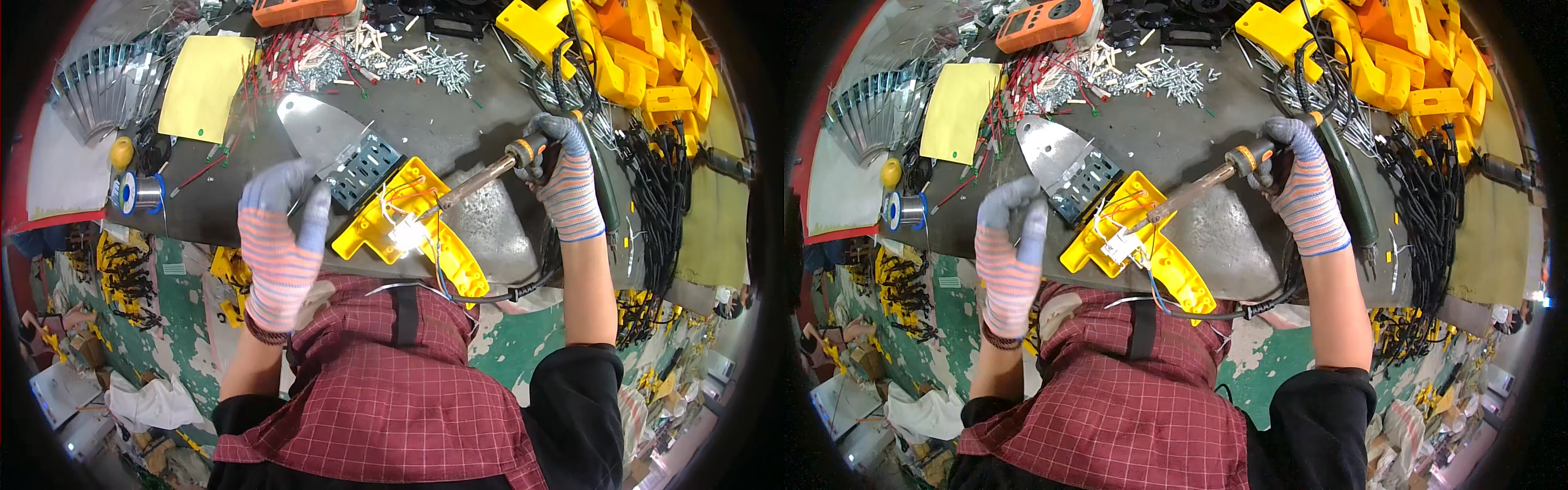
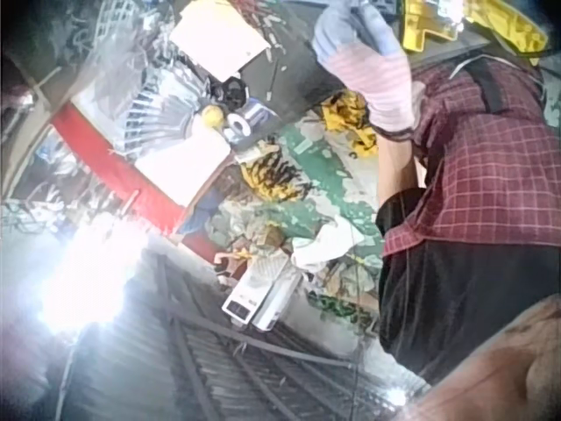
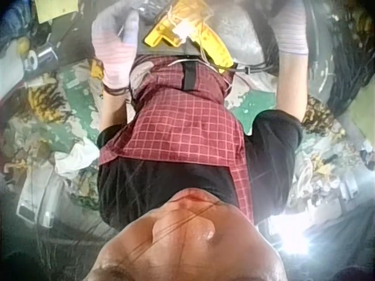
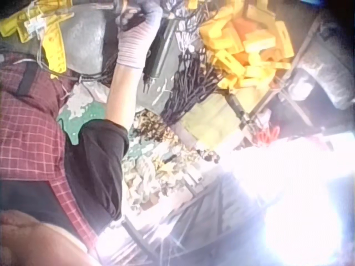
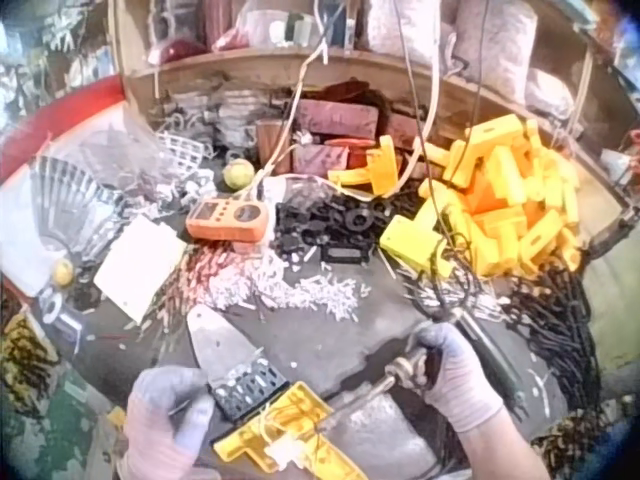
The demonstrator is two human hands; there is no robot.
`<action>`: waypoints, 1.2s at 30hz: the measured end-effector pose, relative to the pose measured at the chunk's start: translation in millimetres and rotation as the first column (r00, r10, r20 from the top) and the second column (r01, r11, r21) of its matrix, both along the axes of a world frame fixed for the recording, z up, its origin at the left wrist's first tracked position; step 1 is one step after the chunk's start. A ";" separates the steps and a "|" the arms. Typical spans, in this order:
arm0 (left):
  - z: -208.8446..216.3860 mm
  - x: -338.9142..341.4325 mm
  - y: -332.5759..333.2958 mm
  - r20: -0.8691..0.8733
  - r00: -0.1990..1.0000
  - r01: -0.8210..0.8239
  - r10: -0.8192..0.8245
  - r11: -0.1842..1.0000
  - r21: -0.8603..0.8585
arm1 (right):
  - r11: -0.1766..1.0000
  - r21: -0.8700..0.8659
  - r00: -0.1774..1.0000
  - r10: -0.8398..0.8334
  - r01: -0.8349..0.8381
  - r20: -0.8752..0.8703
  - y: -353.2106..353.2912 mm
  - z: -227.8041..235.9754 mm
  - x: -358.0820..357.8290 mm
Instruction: Soldering internal wiring, assembling housing, and driving screws for a handheld power tool.
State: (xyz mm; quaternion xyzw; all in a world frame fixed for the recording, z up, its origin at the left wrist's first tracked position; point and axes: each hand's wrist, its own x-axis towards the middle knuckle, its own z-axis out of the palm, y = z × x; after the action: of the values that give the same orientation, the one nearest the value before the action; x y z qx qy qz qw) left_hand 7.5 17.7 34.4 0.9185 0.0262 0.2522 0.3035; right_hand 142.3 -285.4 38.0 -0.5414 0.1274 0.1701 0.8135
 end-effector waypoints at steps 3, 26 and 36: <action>3.6 21.4 4.4 -0.038 0.998 0.064 -0.058 0.980 0.186 | 0.999 0.039 0.999 0.038 -0.038 -0.005 0.2 -0.8 2.5; 24.9 -22.4 -23.1 -0.083 0.977 0.181 -0.197 0.970 -0.164 | 0.998 -0.030 0.996 0.054 -0.056 -0.065 10.2 -0.2 5.8; 41.1 -17.2 -17.2 -0.108 0.951 0.308 -0.290 0.925 0.224 | 0.995 -0.025 0.994 0.094 -0.096 -0.055 9.7 -2.4 6.9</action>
State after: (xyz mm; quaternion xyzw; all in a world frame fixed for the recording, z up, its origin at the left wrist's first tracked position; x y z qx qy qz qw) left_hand -9.7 0.4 75.6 0.9499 -0.1335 0.1708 0.2250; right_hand 149.1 -275.7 35.7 -0.5531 0.1256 0.2212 0.7933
